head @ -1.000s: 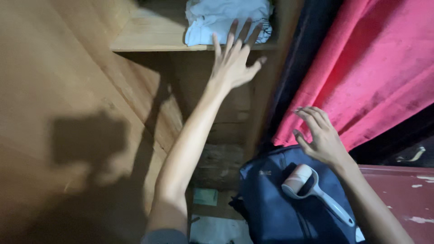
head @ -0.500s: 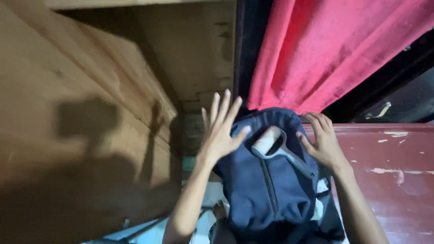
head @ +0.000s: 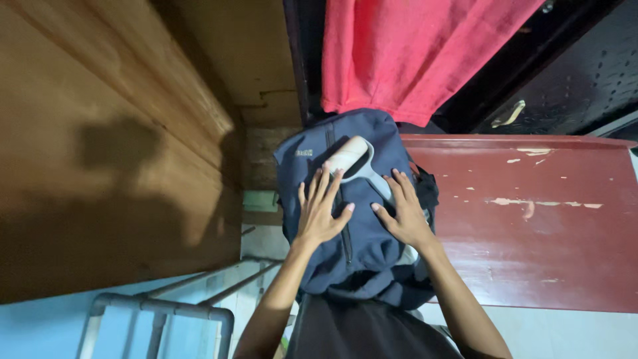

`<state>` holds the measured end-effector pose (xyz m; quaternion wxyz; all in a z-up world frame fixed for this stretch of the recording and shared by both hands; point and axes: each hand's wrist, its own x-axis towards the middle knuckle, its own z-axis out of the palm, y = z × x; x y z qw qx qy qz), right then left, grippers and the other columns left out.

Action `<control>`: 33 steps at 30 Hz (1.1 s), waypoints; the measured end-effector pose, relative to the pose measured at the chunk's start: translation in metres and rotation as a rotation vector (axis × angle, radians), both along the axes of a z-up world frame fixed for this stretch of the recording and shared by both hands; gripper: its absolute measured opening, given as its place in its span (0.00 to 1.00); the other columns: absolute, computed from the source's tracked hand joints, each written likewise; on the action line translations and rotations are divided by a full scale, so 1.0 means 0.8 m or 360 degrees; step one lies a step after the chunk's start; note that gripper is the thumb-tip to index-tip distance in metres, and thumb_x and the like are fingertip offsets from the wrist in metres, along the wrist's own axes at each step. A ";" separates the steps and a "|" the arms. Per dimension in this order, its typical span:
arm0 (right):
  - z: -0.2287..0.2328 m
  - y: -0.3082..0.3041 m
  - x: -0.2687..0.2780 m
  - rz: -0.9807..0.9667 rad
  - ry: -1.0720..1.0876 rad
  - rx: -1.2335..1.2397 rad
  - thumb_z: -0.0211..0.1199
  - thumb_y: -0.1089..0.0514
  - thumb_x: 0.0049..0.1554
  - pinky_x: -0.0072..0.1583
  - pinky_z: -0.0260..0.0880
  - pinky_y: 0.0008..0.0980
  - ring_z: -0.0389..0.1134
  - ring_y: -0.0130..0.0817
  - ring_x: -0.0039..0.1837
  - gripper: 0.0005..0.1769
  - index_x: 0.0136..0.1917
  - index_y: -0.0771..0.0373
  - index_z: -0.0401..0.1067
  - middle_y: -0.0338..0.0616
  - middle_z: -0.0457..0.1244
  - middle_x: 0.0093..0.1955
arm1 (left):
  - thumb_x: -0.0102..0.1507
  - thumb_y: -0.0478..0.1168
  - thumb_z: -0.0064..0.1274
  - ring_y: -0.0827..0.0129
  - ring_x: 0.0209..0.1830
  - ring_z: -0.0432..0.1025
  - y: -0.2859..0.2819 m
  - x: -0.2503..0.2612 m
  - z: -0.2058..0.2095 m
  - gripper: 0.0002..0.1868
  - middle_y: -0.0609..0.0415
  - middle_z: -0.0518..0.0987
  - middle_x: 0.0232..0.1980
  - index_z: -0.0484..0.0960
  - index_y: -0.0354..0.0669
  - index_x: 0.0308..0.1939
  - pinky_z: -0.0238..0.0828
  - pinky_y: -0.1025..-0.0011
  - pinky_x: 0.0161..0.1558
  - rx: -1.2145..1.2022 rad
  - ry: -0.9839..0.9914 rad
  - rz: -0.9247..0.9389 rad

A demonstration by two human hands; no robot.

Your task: The person folds a white t-shirt on a red table and places it into a wooden shelf. They then retrieve another white t-shirt from a backpack, lay it flat on the table, and use a lint roller to remove lint from the shirt's surface.

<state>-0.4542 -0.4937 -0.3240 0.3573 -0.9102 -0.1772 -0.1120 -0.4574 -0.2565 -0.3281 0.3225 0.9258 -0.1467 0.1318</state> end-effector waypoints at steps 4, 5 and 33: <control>-0.017 -0.002 0.006 0.0023 0.0003 0.0074 0.65 0.48 0.58 0.77 0.48 0.52 0.47 0.62 0.82 0.37 0.74 0.67 0.60 0.64 0.50 0.80 | 0.60 0.55 0.57 0.46 0.82 0.49 -0.002 0.003 -0.007 0.48 0.45 0.49 0.85 0.54 0.54 0.81 0.40 0.33 0.73 0.0017 -0.0090 0.0045; -0.021 -0.002 0.007 0.0022 0.0020 0.0124 0.64 0.49 0.59 0.77 0.48 0.51 0.47 0.62 0.82 0.36 0.74 0.67 0.60 0.65 0.50 0.80 | 0.60 0.55 0.57 0.46 0.82 0.49 -0.002 0.003 -0.008 0.48 0.45 0.49 0.85 0.54 0.54 0.81 0.40 0.34 0.73 0.0030 -0.0085 0.0058; -0.023 -0.005 -0.076 -0.0710 -0.0024 0.0533 0.59 0.56 0.65 0.67 0.65 0.43 0.67 0.54 0.68 0.22 0.69 0.67 0.66 0.59 0.65 0.66 | 0.60 0.56 0.56 0.40 0.83 0.41 -0.048 -0.003 0.052 0.46 0.43 0.48 0.84 0.56 0.51 0.80 0.36 0.21 0.68 0.0200 0.0039 -0.0572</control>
